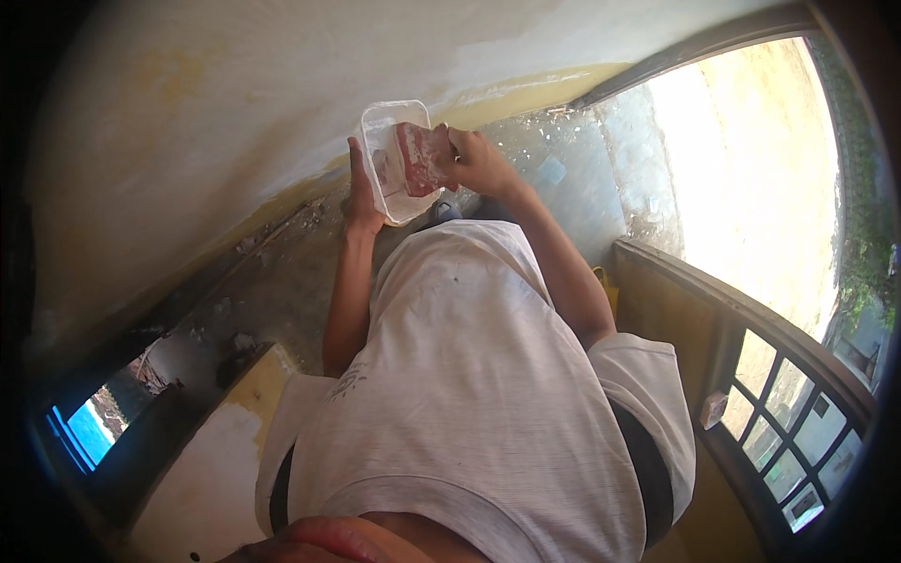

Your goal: The person applies a patching compound to a wall using a putty knife, repeatedly loading the knife from a container and scraping it across the wall surface. They then clean the container and the knife with water from a bucket using a cloth.

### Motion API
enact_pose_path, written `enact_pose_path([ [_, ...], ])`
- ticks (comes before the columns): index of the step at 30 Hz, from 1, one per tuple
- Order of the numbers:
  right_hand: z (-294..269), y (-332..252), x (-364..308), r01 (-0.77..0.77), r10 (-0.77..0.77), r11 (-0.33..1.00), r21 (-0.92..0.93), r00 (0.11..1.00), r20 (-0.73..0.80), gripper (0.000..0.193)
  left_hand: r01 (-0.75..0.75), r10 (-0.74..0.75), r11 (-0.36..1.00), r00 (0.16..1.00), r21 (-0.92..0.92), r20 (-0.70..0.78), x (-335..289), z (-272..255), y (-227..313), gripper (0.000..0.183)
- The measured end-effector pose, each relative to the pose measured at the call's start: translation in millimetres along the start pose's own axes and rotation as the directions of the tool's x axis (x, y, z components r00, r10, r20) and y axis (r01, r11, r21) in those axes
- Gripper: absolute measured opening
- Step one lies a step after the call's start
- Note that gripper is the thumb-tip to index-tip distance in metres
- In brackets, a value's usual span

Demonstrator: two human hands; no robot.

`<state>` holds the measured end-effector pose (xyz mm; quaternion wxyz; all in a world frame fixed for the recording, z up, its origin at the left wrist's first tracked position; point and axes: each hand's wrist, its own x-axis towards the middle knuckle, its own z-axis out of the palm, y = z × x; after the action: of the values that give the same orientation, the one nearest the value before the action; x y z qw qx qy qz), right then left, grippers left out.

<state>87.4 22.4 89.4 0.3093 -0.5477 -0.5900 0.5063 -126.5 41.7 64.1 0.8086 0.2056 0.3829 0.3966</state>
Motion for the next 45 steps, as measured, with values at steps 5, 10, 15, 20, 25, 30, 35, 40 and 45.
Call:
enact_pose_path([
  [5, 3.8, 21.6, -2.0, 0.05, -0.048, 0.99, 0.132, 0.999, -0.021, 0.022, 0.039, -0.035, 0.998, 0.997, -0.053, 0.071, -0.1, -6.8, 2.7, 0.085],
  [10, -3.4, 22.3, -9.5, -0.02, 0.053, 0.935, 0.353, 0.995, -0.085, 0.024, 0.081, -0.062, 0.985, 0.99, -0.152, 0.123, 4.2, -7.9, -1.3, 0.085],
  [15, 0.1, 13.3, -15.3, -0.032, 0.069, 0.969, 0.243, 0.987, -0.146, 0.025, 0.028, -0.02, 0.988, 0.998, -0.151, 0.055, 2.5, -0.6, -6.3, 0.086],
  [20, 7.5, -31.4, -25.2, -0.011, 0.032, 0.995, 0.1, 0.976, -0.216, 0.021, 0.009, 0.001, 0.991, 0.997, -0.13, 0.071, 3.5, -3.7, -12.8, 0.081],
  [25, 30.0, -31.0, -12.3, 0.191, -0.216, 0.976, -0.109, 0.923, -0.319, 0.017, 0.015, -0.004, 0.995, 0.994, -0.099, 0.112, 7.0, -3.2, -19.7, 0.076],
  [30, 23.0, -17.5, -8.2, 0.154, -0.196, 0.977, -0.148, 0.92, -0.34, 0.017, 0.017, -0.007, 0.994, 0.995, -0.112, 0.097, 1.2, -3.7, -14.1, 0.078],
  [35, 25.7, -37.6, -19.3, 0.214, -0.279, 0.952, -0.221, 0.902, -0.329, 0.013, -0.017, 0.02, 0.998, 0.999, -0.067, 0.051, -8.0, -2.1, -9.6, 0.08],
  [40, 57.4, -55.3, -23.3, 0.348, -0.382, 0.904, -0.25, 0.919, -0.103, 0.014, -0.025, 0.022, 0.999, 0.996, -0.028, -0.081, -5.5, -13.2, -21.5, 0.077],
  [45, 59.5, -54.2, -23.8, 0.366, -0.393, 0.887, -0.282, 0.918, -0.045, 0.015, -0.105, 0.105, 0.992, 0.994, -0.065, -0.001, -7.5, -14.1, -21.9, 0.075],
])
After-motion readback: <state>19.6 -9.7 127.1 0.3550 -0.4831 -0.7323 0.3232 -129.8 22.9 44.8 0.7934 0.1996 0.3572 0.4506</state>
